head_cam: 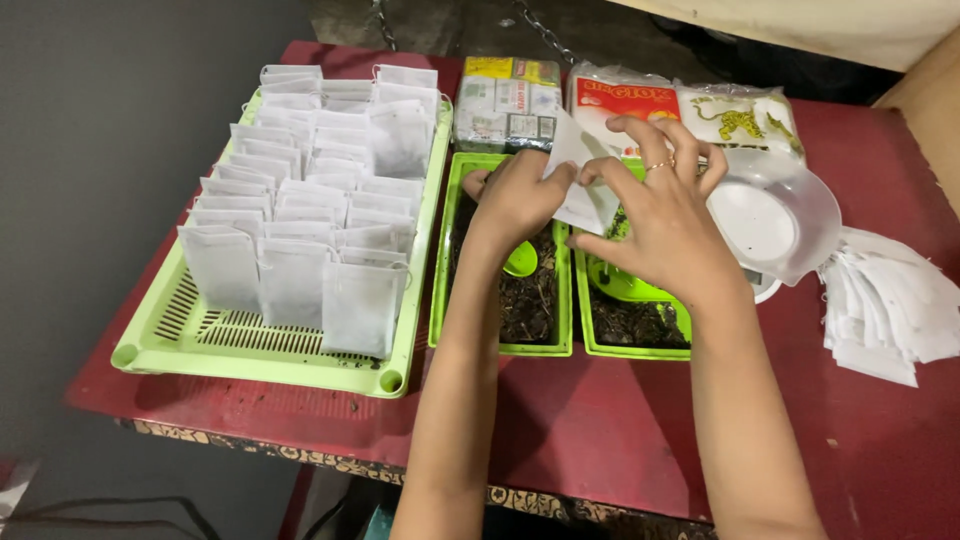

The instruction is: The person uses a green scoop to fill white paper bags with tea from a green bin and then places the bags into a green tray.

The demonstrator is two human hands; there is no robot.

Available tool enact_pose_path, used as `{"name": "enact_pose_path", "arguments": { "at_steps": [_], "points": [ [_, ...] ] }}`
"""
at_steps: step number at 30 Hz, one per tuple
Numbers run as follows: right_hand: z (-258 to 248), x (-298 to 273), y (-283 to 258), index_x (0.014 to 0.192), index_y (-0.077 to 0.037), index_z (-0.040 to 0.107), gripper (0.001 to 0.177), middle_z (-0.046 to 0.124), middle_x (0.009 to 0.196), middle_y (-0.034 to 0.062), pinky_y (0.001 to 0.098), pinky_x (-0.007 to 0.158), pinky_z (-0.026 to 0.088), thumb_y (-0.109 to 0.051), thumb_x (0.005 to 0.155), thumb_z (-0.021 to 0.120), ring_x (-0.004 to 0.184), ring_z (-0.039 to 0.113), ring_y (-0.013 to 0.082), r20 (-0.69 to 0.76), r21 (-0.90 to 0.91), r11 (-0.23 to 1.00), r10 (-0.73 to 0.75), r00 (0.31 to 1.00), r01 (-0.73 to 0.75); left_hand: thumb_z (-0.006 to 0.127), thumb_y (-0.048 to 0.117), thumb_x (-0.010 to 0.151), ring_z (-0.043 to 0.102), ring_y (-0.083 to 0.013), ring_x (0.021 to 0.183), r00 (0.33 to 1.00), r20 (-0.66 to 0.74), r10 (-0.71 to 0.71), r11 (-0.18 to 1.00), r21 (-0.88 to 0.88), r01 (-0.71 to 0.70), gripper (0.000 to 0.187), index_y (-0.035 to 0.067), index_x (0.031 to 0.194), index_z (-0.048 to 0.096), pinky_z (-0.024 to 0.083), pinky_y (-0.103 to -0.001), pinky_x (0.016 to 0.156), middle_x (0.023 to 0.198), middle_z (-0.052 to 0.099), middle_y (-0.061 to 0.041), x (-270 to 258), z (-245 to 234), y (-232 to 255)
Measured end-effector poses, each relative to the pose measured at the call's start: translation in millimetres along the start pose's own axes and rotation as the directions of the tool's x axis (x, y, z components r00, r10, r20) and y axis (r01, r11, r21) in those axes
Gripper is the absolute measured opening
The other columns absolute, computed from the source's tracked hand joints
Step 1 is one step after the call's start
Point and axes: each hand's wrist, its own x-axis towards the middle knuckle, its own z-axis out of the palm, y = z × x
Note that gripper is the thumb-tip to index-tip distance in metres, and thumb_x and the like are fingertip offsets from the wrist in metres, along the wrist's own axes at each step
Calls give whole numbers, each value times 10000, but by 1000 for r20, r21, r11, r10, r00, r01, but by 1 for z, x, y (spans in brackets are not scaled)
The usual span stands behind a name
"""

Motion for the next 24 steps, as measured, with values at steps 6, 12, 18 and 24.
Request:
{"name": "enact_pose_path", "arguments": {
  "at_steps": [6, 12, 18, 24],
  "points": [
    [4, 0, -3, 1012, -205, 670, 124, 560, 1442, 47, 547, 1065, 176, -233, 907, 729, 1385, 384, 383, -184, 16, 1000, -4, 983, 7, 322, 500, 861, 626, -268, 1088, 998, 58, 9, 999, 35, -11, 501, 119, 994, 619, 230, -393, 954, 1064, 690, -73, -2, -9, 2],
    [-4, -11, 23, 1031, -232, 782, 81, 625, 1394, -56, 466, 1092, 133, -190, 963, 766, 1371, 436, 304, -219, 200, 974, 147, 965, -103, 223, 761, 805, 641, -215, 1054, 970, -158, 187, 981, -12, -191, 770, 207, 1130, 648, 207, -539, 1083, 1076, 687, -14, -37, -37, 21],
    [-20, -11, 29, 985, -163, 779, 149, 654, 1337, -43, 545, 1070, 270, -307, 977, 739, 1296, 494, 257, -57, 376, 909, 217, 974, -181, 731, 509, 828, 488, -207, 1201, 803, -135, 580, 814, 131, -565, 354, 262, 1081, 711, 183, -464, 990, 1172, 571, 37, -41, -33, 21],
    [-28, -11, 30, 1182, -118, 729, 211, 584, 1385, 116, 448, 1204, 322, -151, 974, 720, 1375, 492, 259, -18, 559, 818, 176, 984, -136, 715, 297, 892, 563, -216, 1061, 732, -256, 632, 775, 246, -583, 127, 187, 830, 731, 183, -555, 1011, 1017, 605, 64, -48, -33, 24]
  ]
}}
